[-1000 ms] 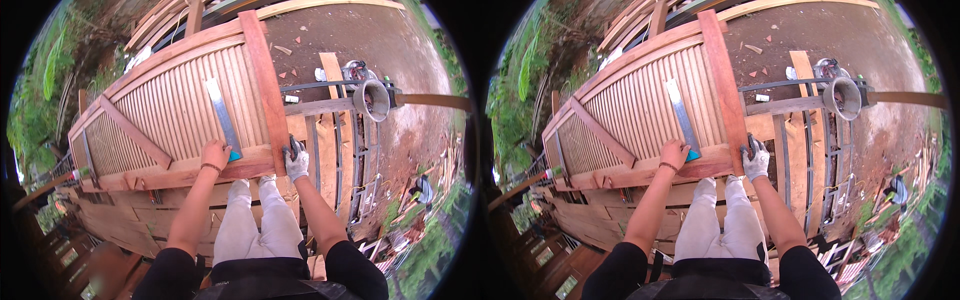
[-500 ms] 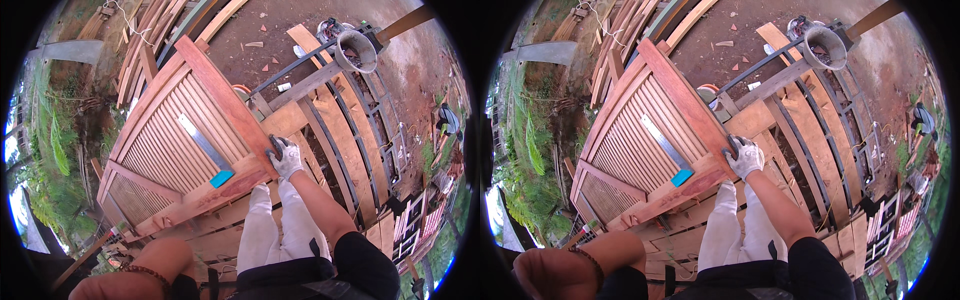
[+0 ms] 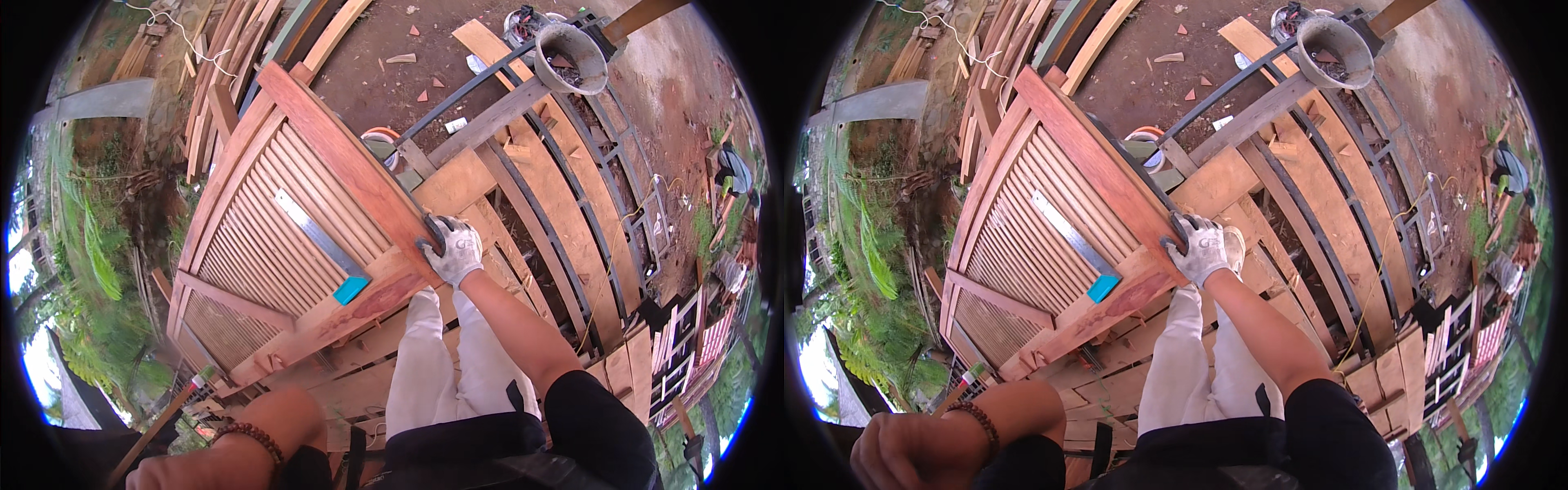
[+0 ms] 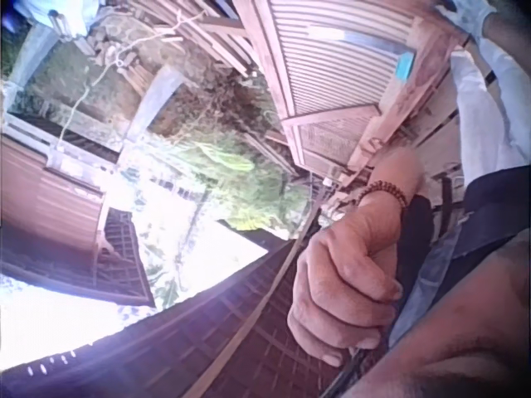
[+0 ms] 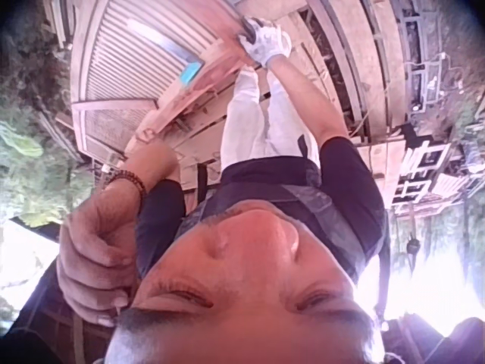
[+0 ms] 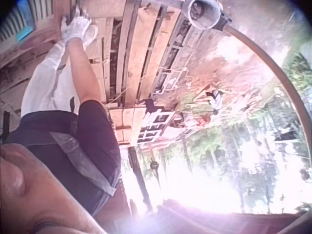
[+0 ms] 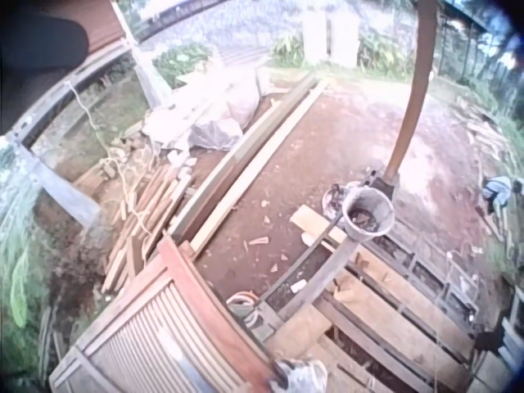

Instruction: The person assembles a wooden slatted panel by applying glue to a frame piece, aligning it with a square, and securing it with a nail gun. They then use a drill to fasten the frame to a metal support and attach a diagonal brace to the panel.

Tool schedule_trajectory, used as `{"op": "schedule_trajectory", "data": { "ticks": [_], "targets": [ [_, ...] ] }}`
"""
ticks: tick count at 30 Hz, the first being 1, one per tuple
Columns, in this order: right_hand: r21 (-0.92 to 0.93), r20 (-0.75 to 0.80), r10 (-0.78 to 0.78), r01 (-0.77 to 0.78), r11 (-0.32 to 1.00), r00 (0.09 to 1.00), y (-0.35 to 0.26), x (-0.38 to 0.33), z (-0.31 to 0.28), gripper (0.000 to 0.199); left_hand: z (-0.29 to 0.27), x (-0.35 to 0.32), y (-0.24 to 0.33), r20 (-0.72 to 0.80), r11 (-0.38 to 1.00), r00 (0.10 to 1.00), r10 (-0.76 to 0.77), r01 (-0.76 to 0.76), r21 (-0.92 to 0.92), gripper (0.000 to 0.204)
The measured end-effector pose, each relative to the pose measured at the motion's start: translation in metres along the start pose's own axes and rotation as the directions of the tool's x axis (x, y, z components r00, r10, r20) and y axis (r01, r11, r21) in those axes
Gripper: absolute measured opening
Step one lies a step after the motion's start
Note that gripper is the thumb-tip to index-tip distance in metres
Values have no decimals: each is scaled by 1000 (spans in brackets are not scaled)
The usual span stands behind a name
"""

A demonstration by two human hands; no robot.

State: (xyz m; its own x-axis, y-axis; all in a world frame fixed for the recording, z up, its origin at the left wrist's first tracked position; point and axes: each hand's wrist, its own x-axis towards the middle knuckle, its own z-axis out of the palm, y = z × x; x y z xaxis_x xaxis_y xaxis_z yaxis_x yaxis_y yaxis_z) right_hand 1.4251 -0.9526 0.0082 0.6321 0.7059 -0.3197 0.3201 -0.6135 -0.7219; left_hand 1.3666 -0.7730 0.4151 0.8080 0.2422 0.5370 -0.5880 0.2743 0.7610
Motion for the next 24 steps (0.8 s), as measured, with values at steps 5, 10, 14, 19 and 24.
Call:
{"op": "schedule_trajectory", "data": {
  "ticks": [5,10,14,19,24],
  "targets": [
    [593,-266,167,25,805,949,29,-13,-8,43,-13,-86,-73,-566,923,813,-136,311,226,19],
    [907,113,151,-164,388,982,-17,-95,-53,43,12,-225,-158,-718,455,283,-636,889,-52,14],
    [808,246,106,-264,526,964,-43,-164,-40,35,43,-298,-184,-628,350,216,-747,932,-96,14],
    [957,204,343,-260,127,917,-21,-189,1,34,1,-274,-194,-419,173,436,-796,828,533,19],
    [873,312,474,-445,199,824,5,-173,-16,29,-120,-186,-263,-265,9,890,-371,288,957,16]
  ]
}}
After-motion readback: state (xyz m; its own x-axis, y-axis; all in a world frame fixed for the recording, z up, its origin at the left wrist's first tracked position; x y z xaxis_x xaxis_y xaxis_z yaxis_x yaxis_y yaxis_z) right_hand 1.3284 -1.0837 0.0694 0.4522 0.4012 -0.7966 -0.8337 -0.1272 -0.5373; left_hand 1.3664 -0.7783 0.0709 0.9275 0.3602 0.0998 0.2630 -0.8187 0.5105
